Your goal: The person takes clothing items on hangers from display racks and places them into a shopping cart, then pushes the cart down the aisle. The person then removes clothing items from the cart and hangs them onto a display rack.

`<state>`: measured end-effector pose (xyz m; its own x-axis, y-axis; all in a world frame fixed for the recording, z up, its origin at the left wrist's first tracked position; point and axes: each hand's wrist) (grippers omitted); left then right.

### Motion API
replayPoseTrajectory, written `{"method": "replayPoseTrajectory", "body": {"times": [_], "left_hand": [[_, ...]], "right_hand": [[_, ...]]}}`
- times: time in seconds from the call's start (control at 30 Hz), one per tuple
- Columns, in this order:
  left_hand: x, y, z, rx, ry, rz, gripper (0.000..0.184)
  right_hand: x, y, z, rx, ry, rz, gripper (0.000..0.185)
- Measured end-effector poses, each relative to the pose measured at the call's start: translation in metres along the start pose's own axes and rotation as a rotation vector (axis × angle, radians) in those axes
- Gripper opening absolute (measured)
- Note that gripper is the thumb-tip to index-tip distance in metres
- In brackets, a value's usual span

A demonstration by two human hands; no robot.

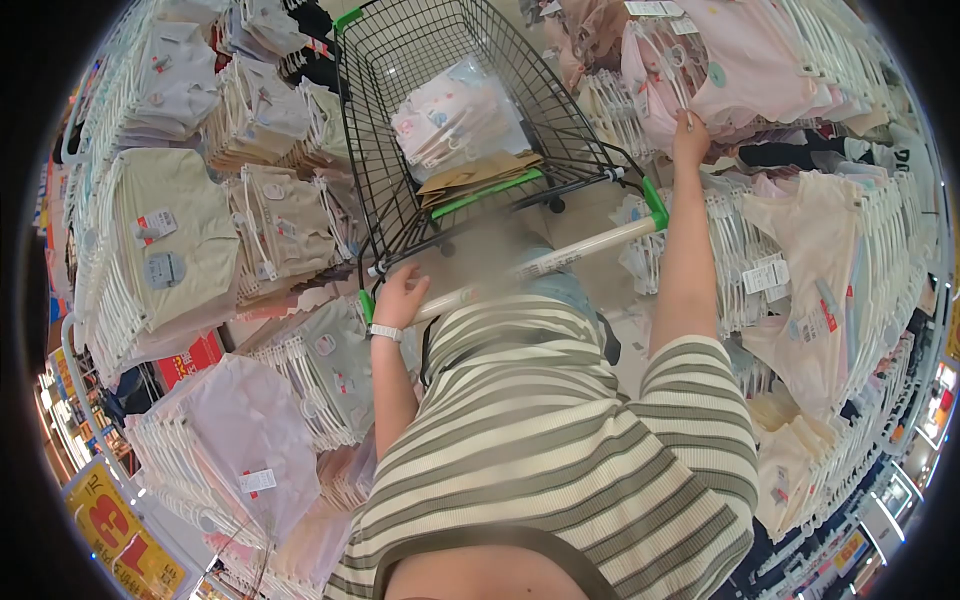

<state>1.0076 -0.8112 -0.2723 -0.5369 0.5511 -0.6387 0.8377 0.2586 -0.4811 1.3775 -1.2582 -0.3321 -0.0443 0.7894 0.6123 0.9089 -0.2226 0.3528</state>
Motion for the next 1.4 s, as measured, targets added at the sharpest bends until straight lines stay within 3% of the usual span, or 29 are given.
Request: {"method": "replayPoseTrajectory", "body": {"times": [0.33, 0.43, 0.5, 0.63, 0.7, 0.93, 1.13, 1.2, 1.33, 1.4], "left_hand": [[-0.001, 0.000, -0.001, -0.001, 0.001, -0.024, 0.045], [-0.004, -0.001, -0.001, -0.002, 0.011, -0.028, 0.045], [-0.003, -0.001, -0.001, -0.004, 0.019, -0.030, 0.045], [-0.003, -0.001, -0.001, -0.015, 0.017, -0.016, 0.045], [-0.003, -0.001, -0.001, -0.018, 0.015, -0.014, 0.045], [-0.001, 0.000, 0.000, -0.020, 0.010, -0.018, 0.045], [0.002, 0.000, 0.001, -0.031, 0.013, -0.004, 0.045], [-0.001, 0.000, 0.000, -0.031, 0.010, 0.002, 0.045], [-0.002, 0.000, -0.001, -0.004, -0.015, -0.033, 0.045], [0.002, 0.000, 0.000, -0.007, -0.018, -0.028, 0.045]], "right_hand": [[-0.013, 0.011, 0.014, 0.091, 0.006, 0.039, 0.036], [-0.019, 0.013, 0.017, 0.033, -0.084, 0.057, 0.032], [-0.026, 0.017, 0.013, 0.146, -0.103, 0.099, 0.034], [-0.042, 0.024, 0.018, 0.146, -0.189, 0.110, 0.036], [-0.040, 0.025, 0.017, 0.130, -0.166, 0.085, 0.046], [-0.005, 0.011, 0.008, 0.117, -0.153, 0.130, 0.047], [0.014, -0.024, -0.002, -0.056, -0.272, 0.099, 0.057], [0.014, -0.041, -0.002, -0.257, -0.305, -0.092, 0.057], [0.050, -0.070, -0.012, -0.263, -0.134, -0.160, 0.050], [0.065, -0.080, -0.016, 0.271, 0.122, -0.093, 0.045]]}}
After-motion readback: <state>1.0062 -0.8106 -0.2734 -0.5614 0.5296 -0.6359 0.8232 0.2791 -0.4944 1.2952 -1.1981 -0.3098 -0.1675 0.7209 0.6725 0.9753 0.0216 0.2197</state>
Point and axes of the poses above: each hand's wrist, its own y-axis towards the middle knuckle, its own z-axis out of the palm, x = y × z, and after that the axes turned 2 degrees about -y, right-handed
